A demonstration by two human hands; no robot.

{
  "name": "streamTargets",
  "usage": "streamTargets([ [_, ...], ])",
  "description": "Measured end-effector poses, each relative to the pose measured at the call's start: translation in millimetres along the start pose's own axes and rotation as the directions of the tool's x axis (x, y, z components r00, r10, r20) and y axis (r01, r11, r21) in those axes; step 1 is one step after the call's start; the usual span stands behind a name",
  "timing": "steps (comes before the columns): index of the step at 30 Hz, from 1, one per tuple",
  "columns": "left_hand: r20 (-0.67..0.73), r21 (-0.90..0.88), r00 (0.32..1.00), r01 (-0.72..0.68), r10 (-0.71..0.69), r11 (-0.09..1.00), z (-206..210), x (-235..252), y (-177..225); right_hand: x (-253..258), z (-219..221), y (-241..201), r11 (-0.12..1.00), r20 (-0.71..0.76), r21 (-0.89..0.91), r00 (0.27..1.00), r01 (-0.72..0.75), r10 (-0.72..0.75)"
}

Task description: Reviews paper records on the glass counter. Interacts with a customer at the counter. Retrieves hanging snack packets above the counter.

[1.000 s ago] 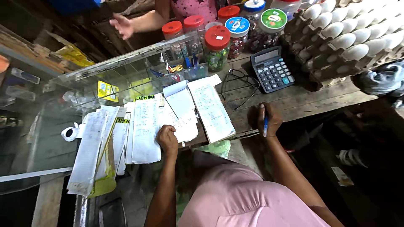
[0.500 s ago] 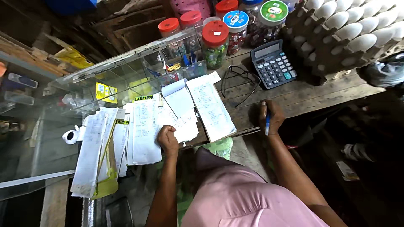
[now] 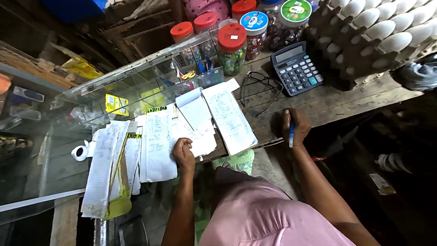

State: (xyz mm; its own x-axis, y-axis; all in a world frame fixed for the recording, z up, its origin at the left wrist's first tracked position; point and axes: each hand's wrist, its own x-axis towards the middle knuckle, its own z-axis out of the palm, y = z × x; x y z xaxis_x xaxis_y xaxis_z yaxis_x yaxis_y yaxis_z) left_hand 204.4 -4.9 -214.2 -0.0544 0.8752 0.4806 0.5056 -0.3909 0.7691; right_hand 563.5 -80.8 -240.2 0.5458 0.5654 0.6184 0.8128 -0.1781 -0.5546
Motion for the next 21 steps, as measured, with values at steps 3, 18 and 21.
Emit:
streamTargets([
  [3, 0.028, 0.063, 0.999, -0.024, 0.022, 0.998, -1, 0, 0, 0, 0, 0, 1.000, -0.007, -0.011, 1.000, 0.002, -0.002],
  [18, 0.058, 0.080, 0.998, -0.011, 0.006, 0.997, -3, -1, 3, -1, 2, 2, 1.000, -0.017, -0.019, 1.000, 0.005, -0.006],
  [21, 0.043, 0.130, 0.999, 0.010, -0.016, 0.992, -2, 0, 7, -1, 1, 1, 1.000, -0.005, -0.014, 1.000, -0.006, 0.006],
])
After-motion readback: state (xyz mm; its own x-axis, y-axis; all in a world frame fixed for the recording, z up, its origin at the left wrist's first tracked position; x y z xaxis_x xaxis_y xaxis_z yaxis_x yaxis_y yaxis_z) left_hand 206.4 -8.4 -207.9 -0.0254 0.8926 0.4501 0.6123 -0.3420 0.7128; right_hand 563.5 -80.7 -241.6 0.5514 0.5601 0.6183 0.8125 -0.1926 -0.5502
